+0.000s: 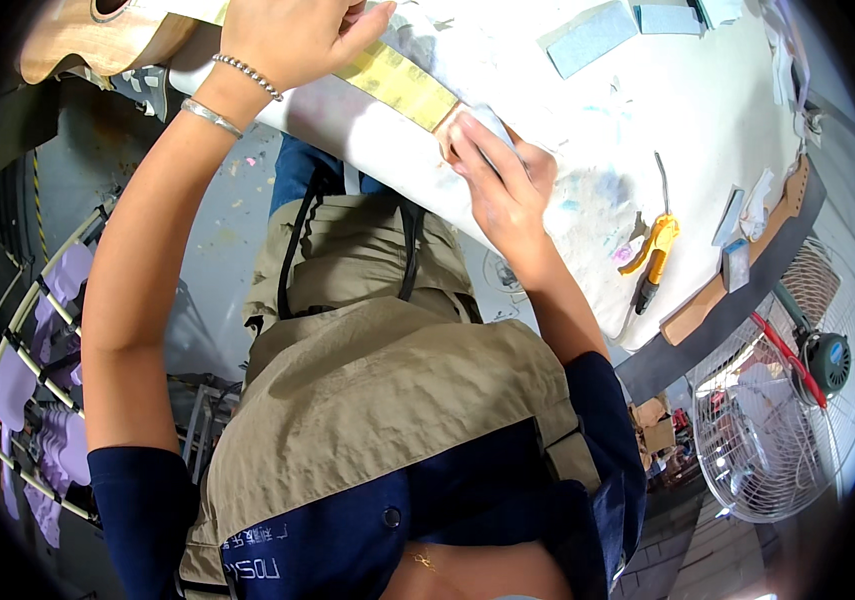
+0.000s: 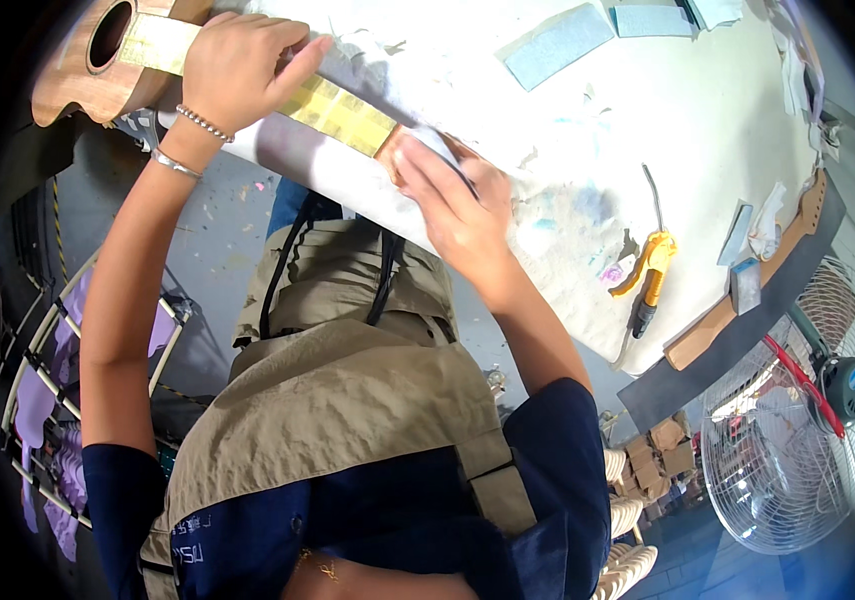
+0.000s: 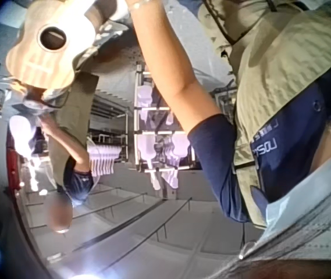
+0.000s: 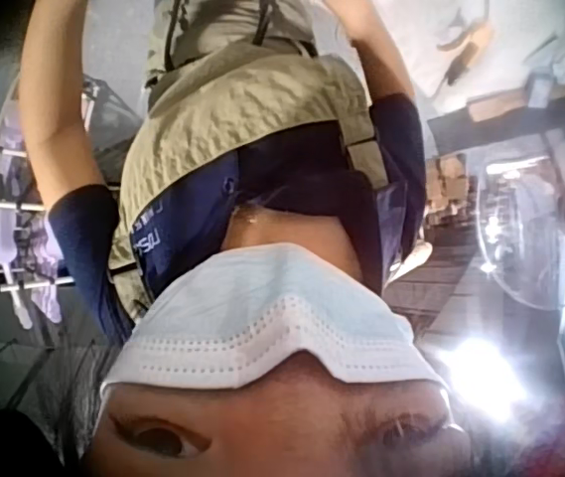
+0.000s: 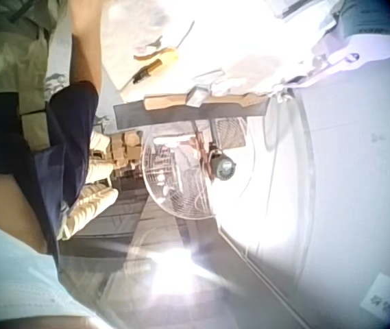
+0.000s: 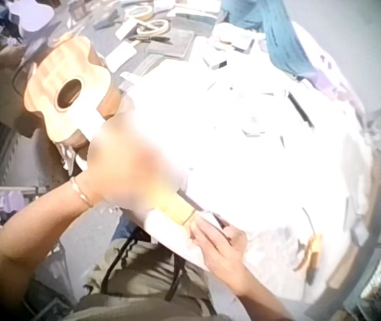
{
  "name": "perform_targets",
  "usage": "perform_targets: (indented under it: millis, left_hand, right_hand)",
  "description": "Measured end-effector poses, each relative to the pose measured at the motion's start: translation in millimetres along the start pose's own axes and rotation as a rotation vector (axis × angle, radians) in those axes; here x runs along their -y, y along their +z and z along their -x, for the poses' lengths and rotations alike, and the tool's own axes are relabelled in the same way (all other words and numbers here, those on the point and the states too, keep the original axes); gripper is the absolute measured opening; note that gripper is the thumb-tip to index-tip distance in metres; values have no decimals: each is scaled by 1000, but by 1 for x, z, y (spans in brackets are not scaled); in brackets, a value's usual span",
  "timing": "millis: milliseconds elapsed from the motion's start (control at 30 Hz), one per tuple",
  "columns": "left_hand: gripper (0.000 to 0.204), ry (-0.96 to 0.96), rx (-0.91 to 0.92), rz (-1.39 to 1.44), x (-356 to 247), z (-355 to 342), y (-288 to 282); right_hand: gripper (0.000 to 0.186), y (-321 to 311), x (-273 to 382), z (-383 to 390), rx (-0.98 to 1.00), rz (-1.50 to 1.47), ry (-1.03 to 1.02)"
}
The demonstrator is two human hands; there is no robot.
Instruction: The person sands the body and neck of an acoustic guitar using sandpaper, then uses a utility knife to remove masking tape from the fretboard. The person places the guitar on a rack and repeats the sanding process on a second guitar.
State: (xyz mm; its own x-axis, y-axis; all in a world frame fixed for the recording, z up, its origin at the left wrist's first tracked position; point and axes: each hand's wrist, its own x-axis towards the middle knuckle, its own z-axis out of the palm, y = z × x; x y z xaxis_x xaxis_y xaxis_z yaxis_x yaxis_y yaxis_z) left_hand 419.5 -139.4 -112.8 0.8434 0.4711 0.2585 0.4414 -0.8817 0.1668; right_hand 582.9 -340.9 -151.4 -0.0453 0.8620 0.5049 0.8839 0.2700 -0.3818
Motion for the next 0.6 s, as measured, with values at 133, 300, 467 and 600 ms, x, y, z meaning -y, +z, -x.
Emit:
perform_targets:
  millis: [133,300,467,600]
  left_hand:
    - [34,36,9,130,-8,-8,-23]
    - [27,92,-134,-16,-6,2,-3]
    - [30,124,-150,-78,-6,-2,-10]
    - [30,9,-14,-96,-9,-1,-15]
  right_hand:
    - [37,6,-3,10,-18,-69,4]
    - [40,0,7,6,44,-24,49]
    - [42,-4,11,19,64,-64,82]
    - [43,2,14,11,33,0,61]
